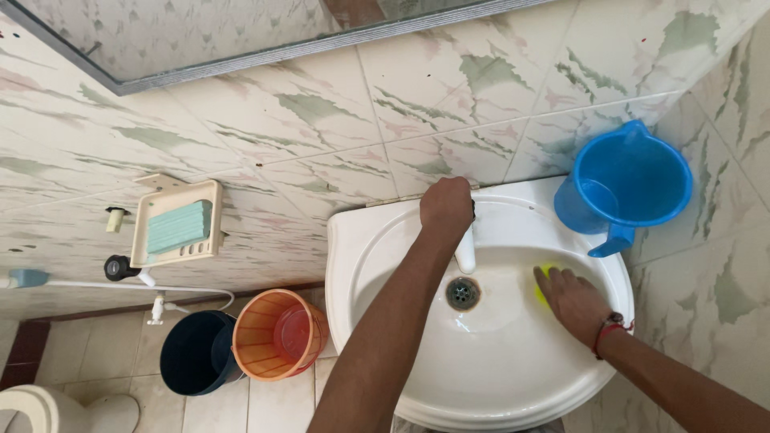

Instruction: The person cleans a sink and faucet using a yellow sponge, wiping around the base of the tap and the basin.

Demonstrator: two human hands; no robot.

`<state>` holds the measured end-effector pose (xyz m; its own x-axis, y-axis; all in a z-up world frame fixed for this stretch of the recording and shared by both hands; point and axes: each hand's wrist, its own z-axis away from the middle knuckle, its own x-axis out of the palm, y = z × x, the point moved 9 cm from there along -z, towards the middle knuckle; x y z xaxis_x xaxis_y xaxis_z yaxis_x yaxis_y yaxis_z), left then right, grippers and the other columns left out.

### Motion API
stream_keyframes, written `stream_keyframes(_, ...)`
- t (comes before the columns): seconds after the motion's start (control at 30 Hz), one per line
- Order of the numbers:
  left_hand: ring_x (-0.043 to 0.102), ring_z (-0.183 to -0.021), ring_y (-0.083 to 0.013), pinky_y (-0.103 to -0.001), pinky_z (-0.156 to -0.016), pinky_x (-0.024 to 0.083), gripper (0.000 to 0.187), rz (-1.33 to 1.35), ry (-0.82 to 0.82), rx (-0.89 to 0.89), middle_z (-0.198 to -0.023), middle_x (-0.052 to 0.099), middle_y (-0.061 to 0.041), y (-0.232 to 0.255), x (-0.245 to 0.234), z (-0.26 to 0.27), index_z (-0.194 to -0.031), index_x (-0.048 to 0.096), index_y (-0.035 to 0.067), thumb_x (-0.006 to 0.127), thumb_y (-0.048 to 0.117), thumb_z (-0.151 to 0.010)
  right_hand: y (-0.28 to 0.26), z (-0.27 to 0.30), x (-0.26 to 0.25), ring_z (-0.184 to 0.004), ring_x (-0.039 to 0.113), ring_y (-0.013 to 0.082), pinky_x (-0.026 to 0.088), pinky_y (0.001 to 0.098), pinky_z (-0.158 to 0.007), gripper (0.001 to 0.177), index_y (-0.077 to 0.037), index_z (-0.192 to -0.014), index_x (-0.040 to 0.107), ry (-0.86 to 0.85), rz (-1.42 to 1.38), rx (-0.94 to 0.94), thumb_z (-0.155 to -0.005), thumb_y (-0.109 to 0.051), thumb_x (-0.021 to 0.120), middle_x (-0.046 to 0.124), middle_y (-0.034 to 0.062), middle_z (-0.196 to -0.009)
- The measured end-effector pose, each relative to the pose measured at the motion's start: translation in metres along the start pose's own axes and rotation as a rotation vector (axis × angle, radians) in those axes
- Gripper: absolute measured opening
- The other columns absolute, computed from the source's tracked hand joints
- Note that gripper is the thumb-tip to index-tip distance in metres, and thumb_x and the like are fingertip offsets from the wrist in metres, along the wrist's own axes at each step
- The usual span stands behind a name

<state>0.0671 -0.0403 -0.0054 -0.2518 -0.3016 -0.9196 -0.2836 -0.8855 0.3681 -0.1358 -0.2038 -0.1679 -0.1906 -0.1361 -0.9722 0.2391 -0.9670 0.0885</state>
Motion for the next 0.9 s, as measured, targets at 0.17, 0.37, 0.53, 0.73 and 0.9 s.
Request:
stream_keyframes(0.17, 0.073, -0.096, -0.0342, -0.044, -0.082, 0.059, 0.015, 0.003, -0.009, -0.05, -0.102, 0.074, -0.018, -0.001, -0.002, 0.001, -0.094, 0.076, 0.005, 0.076, 0.012, -0.081, -0.043, 0.0, 0.028, -0.124, 0.055, 0.0285, 0.047, 0.0401, -0.104, 0.064, -0.011, -0.137, 0.057, -0.229, -0.274, -0.274, -0.074, -0.013, 0.064, 0.059, 0.0095, -0.138)
stream_keyframes(0.37, 0.073, -0.096, -0.0342, -0.044, -0.082, 0.06, 0.014, -0.028, 0.033, -0.035, -0.103, 0.075, -0.019, -0.001, -0.001, 0.0, -0.094, 0.076, 0.004, 0.076, 0.009, -0.081, -0.076, 0.0, 0.029, -0.115, 0.059, 0.0267, 0.05, 0.0403, -0.1, 0.046, -0.012, -0.126, 0.063, -0.144, -0.315, -0.091, -0.081, -0.013, 0.063, 0.063, 0.0069, -0.126)
stream_keyframes(0.53, 0.074, -0.096, -0.0342, -0.043, -0.083, 0.06, 0.012, -0.049, 0.073, -0.011, -0.102, 0.075, -0.019, 0.002, -0.003, 0.002, -0.095, 0.077, 0.004, 0.073, 0.008, -0.084, -0.049, -0.015, 0.018, -0.114, 0.061, 0.0285, 0.052, 0.0449, -0.093, 0.053, -0.015, -0.13, 0.063, -0.09, -0.445, 0.073, -0.078, -0.013, 0.067, 0.066, 0.0039, -0.127)
stream_keyframes(0.73, 0.074, -0.096, -0.0333, -0.043, -0.08, 0.061, 0.013, -0.065, -0.031, -0.095, -0.102, 0.075, -0.018, -0.002, 0.001, -0.001, -0.094, 0.076, 0.005, 0.073, 0.006, -0.081, -0.154, 0.011, 0.006, -0.12, 0.056, 0.0351, 0.044, 0.0481, -0.099, 0.065, -0.014, -0.132, 0.067, -0.275, -0.929, -0.36, -0.071, -0.028, 0.087, 0.064, 0.0104, -0.13)
stream_keyframes(0.9, 0.072, -0.096, -0.0357, -0.045, -0.082, 0.058, 0.012, -0.038, 0.031, -0.038, -0.101, 0.075, -0.019, 0.0, -0.004, 0.003, -0.093, 0.077, 0.006, 0.073, 0.01, -0.082, -0.132, -0.005, 0.016, -0.114, 0.064, 0.0277, 0.052, 0.0444, -0.098, 0.045, -0.013, -0.119, 0.068, -0.309, -0.398, 0.07, -0.078, -0.029, 0.073, 0.071, 0.0069, -0.116)
